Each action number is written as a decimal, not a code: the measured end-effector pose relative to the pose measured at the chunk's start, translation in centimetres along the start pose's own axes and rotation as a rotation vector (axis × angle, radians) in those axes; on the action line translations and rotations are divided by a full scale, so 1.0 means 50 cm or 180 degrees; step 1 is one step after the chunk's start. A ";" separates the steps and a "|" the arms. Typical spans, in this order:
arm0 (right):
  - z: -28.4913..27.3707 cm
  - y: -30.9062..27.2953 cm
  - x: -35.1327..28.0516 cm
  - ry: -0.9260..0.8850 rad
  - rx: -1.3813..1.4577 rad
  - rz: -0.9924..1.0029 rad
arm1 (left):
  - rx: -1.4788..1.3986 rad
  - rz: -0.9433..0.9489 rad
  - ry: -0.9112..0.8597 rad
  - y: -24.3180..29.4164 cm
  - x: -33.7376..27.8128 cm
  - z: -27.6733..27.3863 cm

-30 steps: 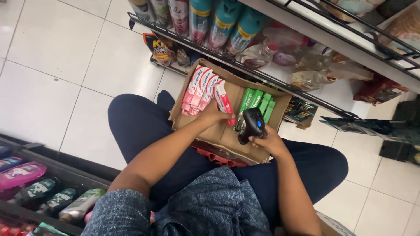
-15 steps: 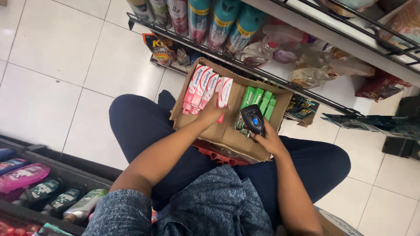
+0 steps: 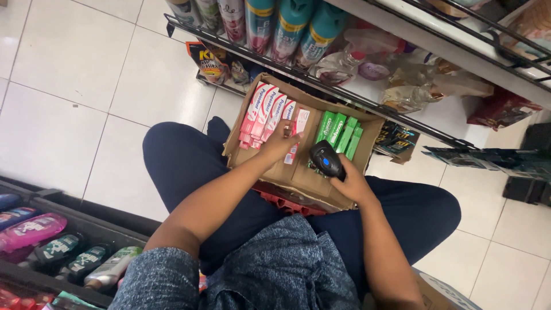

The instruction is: Scan and arrange consumer products on grocery store shelves from a cardboard box.

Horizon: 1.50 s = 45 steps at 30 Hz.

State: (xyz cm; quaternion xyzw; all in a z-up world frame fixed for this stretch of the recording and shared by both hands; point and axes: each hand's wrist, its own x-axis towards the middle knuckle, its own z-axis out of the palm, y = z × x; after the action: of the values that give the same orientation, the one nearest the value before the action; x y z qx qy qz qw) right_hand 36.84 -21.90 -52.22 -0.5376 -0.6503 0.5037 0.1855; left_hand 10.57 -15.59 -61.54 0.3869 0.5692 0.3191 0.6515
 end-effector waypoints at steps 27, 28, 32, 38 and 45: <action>-0.004 -0.145 0.006 -0.0384 -0.0824 -0.0415 | 0.0089 -0.0058 0.0165 0.043 -0.030 -0.010; -0.004 -0.145 0.005 -0.0394 -0.0808 -0.0364 | 0.0103 -0.0066 0.0168 0.045 -0.031 -0.010; -0.003 -0.144 0.006 -0.0321 -0.0912 -0.0207 | 0.0161 -0.0073 0.0192 0.043 -0.030 -0.010; 0.019 0.004 0.028 0.0572 -0.1075 0.0109 | 0.0315 -0.0088 0.0238 0.038 -0.028 -0.010; 0.012 0.025 0.042 0.1004 -0.0930 0.0734 | 0.0537 -0.0095 0.0164 0.039 -0.026 -0.005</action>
State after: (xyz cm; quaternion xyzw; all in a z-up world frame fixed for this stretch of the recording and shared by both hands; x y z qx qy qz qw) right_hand 36.27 -20.39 -54.16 -0.7014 -0.6136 0.3319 0.1463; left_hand 10.20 -15.71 -59.24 0.4235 0.6163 0.2701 0.6065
